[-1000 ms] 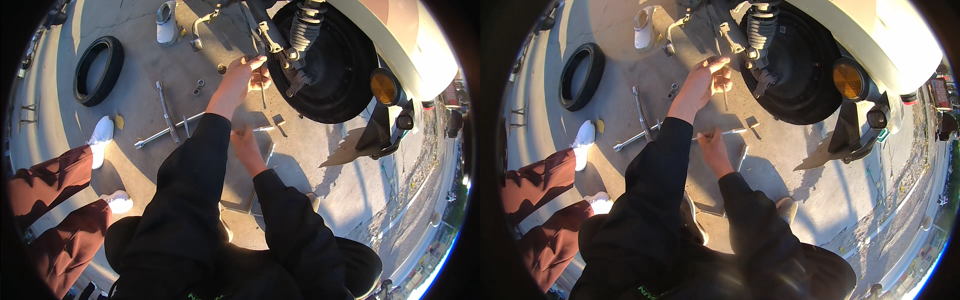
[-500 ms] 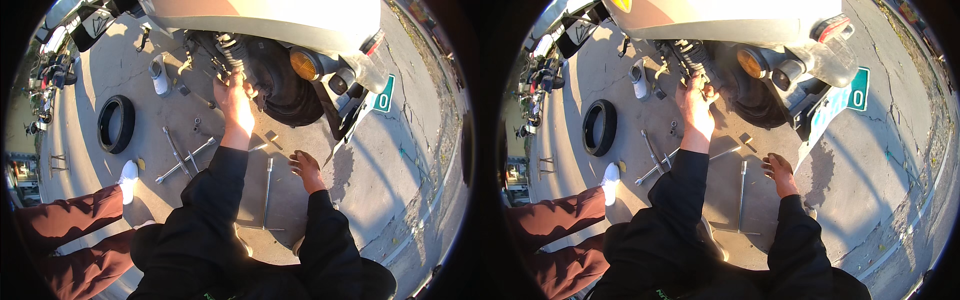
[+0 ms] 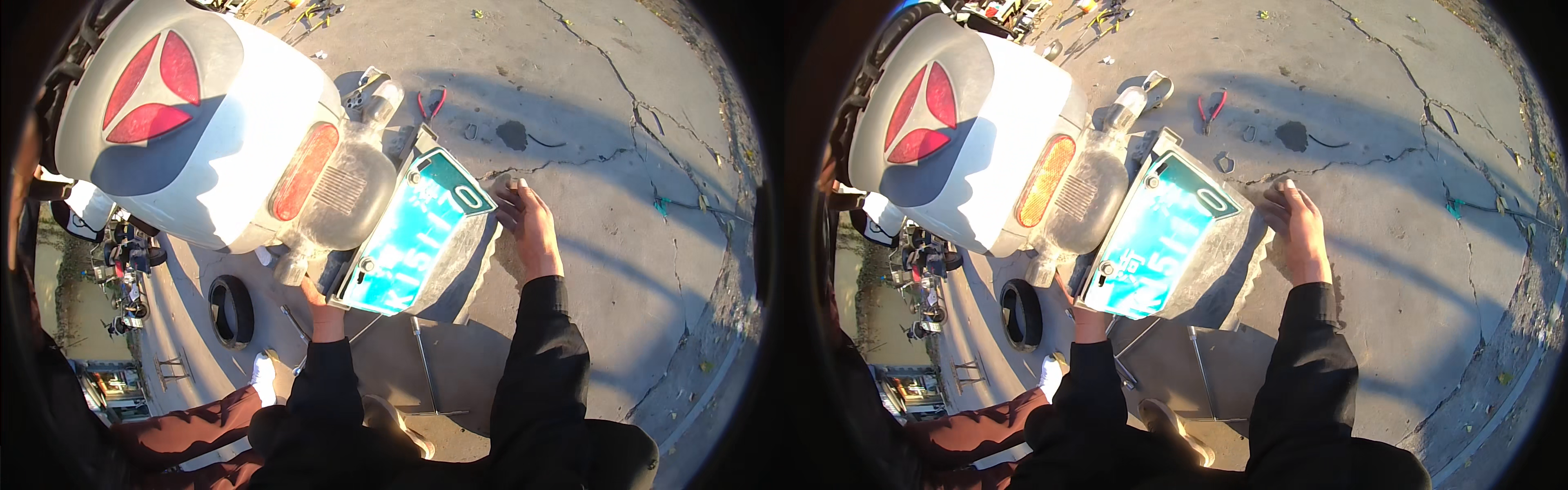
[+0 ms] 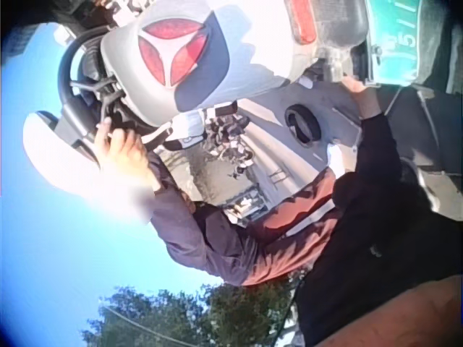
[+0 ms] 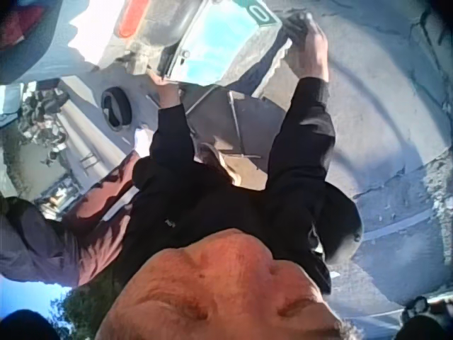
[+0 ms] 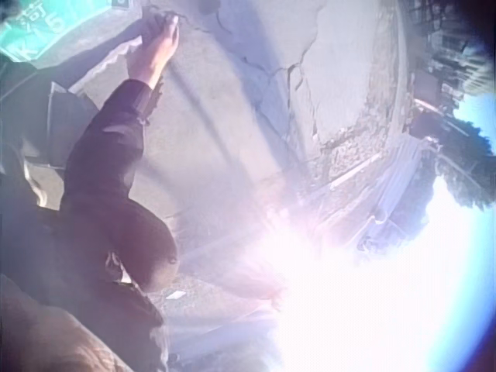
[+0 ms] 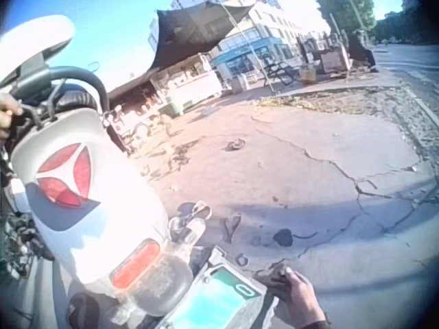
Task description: The person removes the rear wheel from a scooter using a T-handle wrench, then works on the tire and inner tube on the ground. They use pliers to manipulate the tire bead and valve stem while another person stands nearby.
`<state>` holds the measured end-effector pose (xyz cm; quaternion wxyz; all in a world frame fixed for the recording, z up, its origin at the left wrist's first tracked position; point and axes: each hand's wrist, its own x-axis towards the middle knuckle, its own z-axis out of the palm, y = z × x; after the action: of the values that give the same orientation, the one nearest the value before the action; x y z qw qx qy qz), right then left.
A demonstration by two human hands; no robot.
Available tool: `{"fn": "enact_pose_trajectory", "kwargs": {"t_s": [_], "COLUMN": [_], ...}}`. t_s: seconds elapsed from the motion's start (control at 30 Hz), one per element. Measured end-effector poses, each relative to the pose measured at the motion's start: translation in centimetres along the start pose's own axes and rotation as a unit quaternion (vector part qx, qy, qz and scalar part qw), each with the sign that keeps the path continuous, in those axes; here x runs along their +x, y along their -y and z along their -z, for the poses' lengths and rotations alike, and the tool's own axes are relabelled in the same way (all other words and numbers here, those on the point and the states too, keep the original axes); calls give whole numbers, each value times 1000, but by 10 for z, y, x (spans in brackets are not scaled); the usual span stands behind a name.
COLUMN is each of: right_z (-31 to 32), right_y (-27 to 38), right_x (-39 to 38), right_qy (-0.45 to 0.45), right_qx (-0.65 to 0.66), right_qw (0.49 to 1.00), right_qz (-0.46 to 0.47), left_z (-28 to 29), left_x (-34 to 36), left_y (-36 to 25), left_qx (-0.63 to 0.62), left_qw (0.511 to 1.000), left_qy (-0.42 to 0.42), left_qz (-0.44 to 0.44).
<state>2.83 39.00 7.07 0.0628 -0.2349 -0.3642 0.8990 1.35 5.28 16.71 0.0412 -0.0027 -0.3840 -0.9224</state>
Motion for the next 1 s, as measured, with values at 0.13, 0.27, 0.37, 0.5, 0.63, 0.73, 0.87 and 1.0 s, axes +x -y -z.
{"fn": "enact_pose_trajectory", "kwargs": {"t_s": [0.13, 0.27, 0.37, 0.5, 0.63, 0.73, 0.87, 1.0], "right_z": [-52, -97, -111, -107, -104, -108, -111, -127], "right_y": [34, 47, 50, 48, 46, 54, 79, 104], "right_x": [13, 9, 5, 5, 6, 11, 23, 39], "right_qy": [104, 84, 71, 66, 58, 96, 163, 91], "right_qx": [-97, -352, -463, -477, -488, -480, -408, -421], "right_qw": [989, 930, 879, 870, 865, 865, 893, 902], "right_qz": [-51, -68, -89, -103, -99, -113, -91, 22], "left_z": [-13, -30, -43, -52, -54, -53, -45, -43], "left_x": [1, -6, -8, -6, -5, -2, 1, -7], "left_y": [-5, -11, -14, -23, -21, -6, 5, -15], "left_qx": [275, 356, 387, 402, 398, 396, 377, 386], "left_qw": [959, 927, 910, 901, 900, 900, 910, 905], "left_qy": [-70, -120, -147, -163, -173, -176, -172, -174], "left_qz": [-11, 1, 14, 29, 40, 40, 37, 55]}}
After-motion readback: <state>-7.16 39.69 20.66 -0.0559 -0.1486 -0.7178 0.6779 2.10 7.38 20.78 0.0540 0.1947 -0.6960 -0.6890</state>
